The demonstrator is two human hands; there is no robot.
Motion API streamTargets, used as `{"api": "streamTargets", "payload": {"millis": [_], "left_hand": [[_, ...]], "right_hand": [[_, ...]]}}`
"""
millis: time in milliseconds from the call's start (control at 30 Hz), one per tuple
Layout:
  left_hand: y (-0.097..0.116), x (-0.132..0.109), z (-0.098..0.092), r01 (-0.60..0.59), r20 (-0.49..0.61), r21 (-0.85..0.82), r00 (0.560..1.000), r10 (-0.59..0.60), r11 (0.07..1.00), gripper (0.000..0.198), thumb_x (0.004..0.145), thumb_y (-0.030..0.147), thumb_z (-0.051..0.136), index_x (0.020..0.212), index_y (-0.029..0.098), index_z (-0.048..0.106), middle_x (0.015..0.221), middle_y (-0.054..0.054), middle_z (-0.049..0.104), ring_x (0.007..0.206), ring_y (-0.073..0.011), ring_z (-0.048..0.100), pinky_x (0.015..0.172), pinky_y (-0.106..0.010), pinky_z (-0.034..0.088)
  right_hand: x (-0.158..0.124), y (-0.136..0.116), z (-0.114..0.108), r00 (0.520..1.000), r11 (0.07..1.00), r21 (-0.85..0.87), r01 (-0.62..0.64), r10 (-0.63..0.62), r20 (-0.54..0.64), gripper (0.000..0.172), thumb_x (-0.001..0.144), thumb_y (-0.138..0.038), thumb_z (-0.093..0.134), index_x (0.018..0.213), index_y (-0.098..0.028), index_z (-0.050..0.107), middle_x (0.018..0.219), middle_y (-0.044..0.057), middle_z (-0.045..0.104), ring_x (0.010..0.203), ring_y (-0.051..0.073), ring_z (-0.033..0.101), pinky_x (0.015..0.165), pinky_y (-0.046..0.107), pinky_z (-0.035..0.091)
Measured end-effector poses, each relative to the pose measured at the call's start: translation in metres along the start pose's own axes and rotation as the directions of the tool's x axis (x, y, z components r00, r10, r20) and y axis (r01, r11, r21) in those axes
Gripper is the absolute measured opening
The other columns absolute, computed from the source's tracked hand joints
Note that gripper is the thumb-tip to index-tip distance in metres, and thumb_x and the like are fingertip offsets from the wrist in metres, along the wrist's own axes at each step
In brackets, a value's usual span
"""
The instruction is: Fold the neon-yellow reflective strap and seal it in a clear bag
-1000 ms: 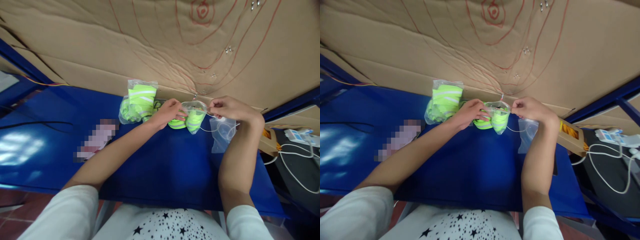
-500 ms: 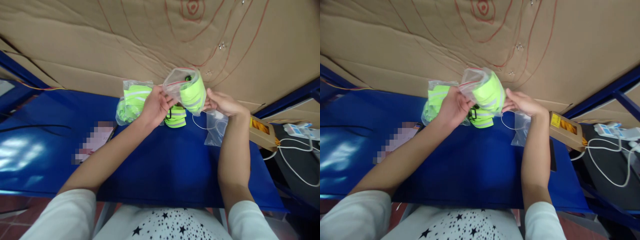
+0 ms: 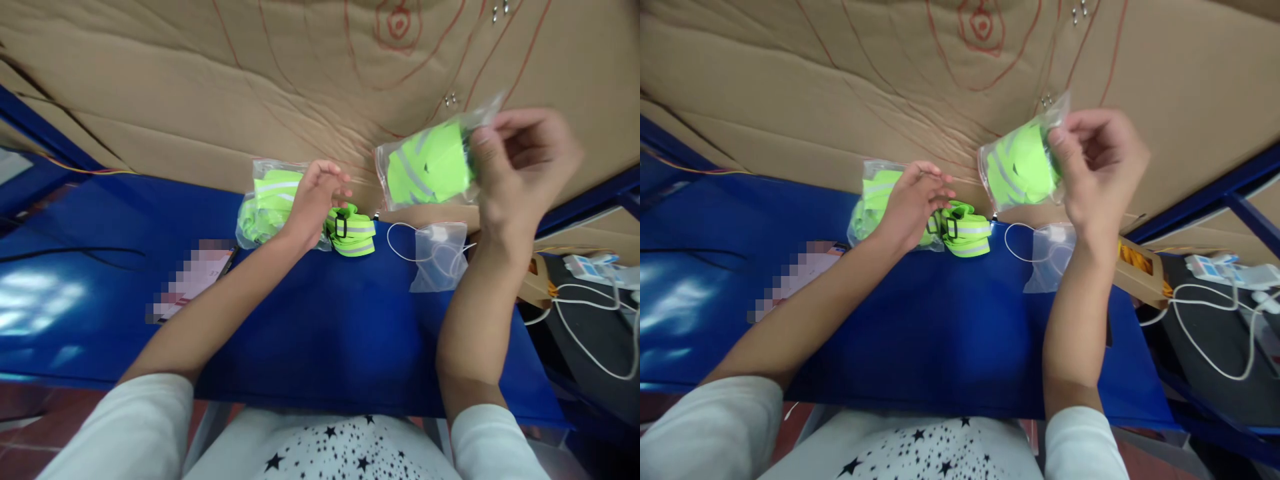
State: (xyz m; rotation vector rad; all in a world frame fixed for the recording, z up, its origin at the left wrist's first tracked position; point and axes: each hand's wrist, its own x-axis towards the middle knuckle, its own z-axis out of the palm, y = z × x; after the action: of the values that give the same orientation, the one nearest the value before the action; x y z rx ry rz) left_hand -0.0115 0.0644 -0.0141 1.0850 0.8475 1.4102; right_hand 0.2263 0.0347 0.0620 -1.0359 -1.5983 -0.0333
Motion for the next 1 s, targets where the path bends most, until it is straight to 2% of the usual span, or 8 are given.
{"api": "streamTargets", "payload": {"millis": [100,167,300,433,700,833,900,1000], "left_hand": [[0.001,-0.005,0.002,0.052,0.175,0.106,0.982,-0.070,0.993,0.005,0.090,0.021,0.060,0.088,0.021,0.056,0.087,0.001,0.069,0.071,-0.0103,0.065,0.062,-0.020,0.046],[-0.001,-0.011,0.004,0.040,0.355,0.238,0.927,-0.125,0.970,0.004,0.090,0.022,0.060,0.088,0.019,0.059,0.086,0.000,0.071,0.072,-0.0111,0.065,0.064,-0.022,0.047],[-0.001,-0.025,0.004,-0.205,0.725,0.413,0.664,-0.184,0.887,0.014,0.097,0.029,0.058,0.100,0.019,0.067,0.100,-0.005,0.075,0.088,-0.0151,0.070,0.077,-0.027,0.051],[-0.001,-0.035,0.005,-0.408,0.882,0.414,0.402,-0.247,0.814,0.019,0.102,0.027,0.056,0.113,0.019,0.069,0.114,-0.008,0.076,0.098,-0.0169,0.071,0.083,-0.028,0.052],[-0.014,-0.045,0.010,-0.575,0.877,0.474,0.379,-0.297,0.667,0.025,0.103,0.022,0.055,0.124,0.019,0.067,0.118,-0.009,0.077,0.101,-0.0205,0.073,0.087,-0.031,0.050],[-0.013,-0.059,0.018,-0.640,0.865,0.502,0.351,-0.360,0.582,0.019,0.102,0.024,0.057,0.114,0.020,0.071,0.101,-0.005,0.077,0.087,-0.0180,0.071,0.076,-0.028,0.047],[-0.016,-0.067,0.020,-0.679,0.882,0.467,0.312,-0.354,0.567,0.020,0.101,0.028,0.059,0.115,0.020,0.071,0.107,-0.005,0.076,0.096,-0.0191,0.071,0.080,-0.028,0.049],[-0.030,-0.078,0.019,-0.743,0.883,0.442,0.262,-0.389,0.503,0.028,0.099,0.034,0.065,0.124,0.021,0.069,0.126,-0.009,0.072,0.113,-0.0231,0.070,0.089,-0.030,0.051]], "right_hand": [[-0.001,0.011,0.000,0.912,0.978,-0.187,-0.092,0.158,0.378,0.024,0.093,-0.043,0.075,0.092,-0.019,0.075,0.081,0.004,0.070,0.071,0.014,0.060,0.068,0.029,0.048],[-0.002,0.013,-0.001,0.905,0.963,-0.260,-0.074,0.174,0.388,0.018,0.095,-0.038,0.072,0.095,-0.020,0.076,0.084,0.004,0.071,0.073,0.015,0.059,0.071,0.029,0.047],[-0.003,0.003,-0.011,0.959,0.960,-0.278,-0.035,0.110,0.260,0.019,0.096,-0.037,0.071,0.102,-0.020,0.077,0.090,0.006,0.071,0.075,0.015,0.059,0.070,0.029,0.046],[-0.003,-0.012,-0.023,0.990,0.959,-0.283,-0.005,0.045,0.133,0.023,0.096,-0.039,0.071,0.102,-0.018,0.076,0.089,0.006,0.072,0.076,0.016,0.063,0.072,0.030,0.047],[0.004,-0.005,-0.045,0.932,0.940,-0.327,0.100,-0.203,-0.300,0.032,0.097,-0.043,0.069,0.106,-0.014,0.074,0.101,0.011,0.074,0.090,0.020,0.071,0.072,0.030,0.049],[-0.003,0.019,-0.078,0.967,0.867,-0.429,-0.254,0.225,-0.118,0.019,0.088,-0.025,0.075,0.104,-0.015,0.080,0.088,0.012,0.076,0.072,0.018,0.069,0.063,0.031,0.045],[-0.008,0.035,-0.095,0.858,0.669,-0.598,-0.442,0.510,-0.063,0.022,0.082,-0.026,0.080,0.103,-0.020,0.082,0.087,0.012,0.077,0.072,0.021,0.069,0.064,0.035,0.048],[-0.011,0.056,-0.107,0.799,0.468,-0.720,-0.513,0.566,-0.202,0.037,0.075,-0.024,0.087,0.112,-0.021,0.082,0.101,0.016,0.079,0.087,0.026,0.074,0.076,0.040,0.055]]}}
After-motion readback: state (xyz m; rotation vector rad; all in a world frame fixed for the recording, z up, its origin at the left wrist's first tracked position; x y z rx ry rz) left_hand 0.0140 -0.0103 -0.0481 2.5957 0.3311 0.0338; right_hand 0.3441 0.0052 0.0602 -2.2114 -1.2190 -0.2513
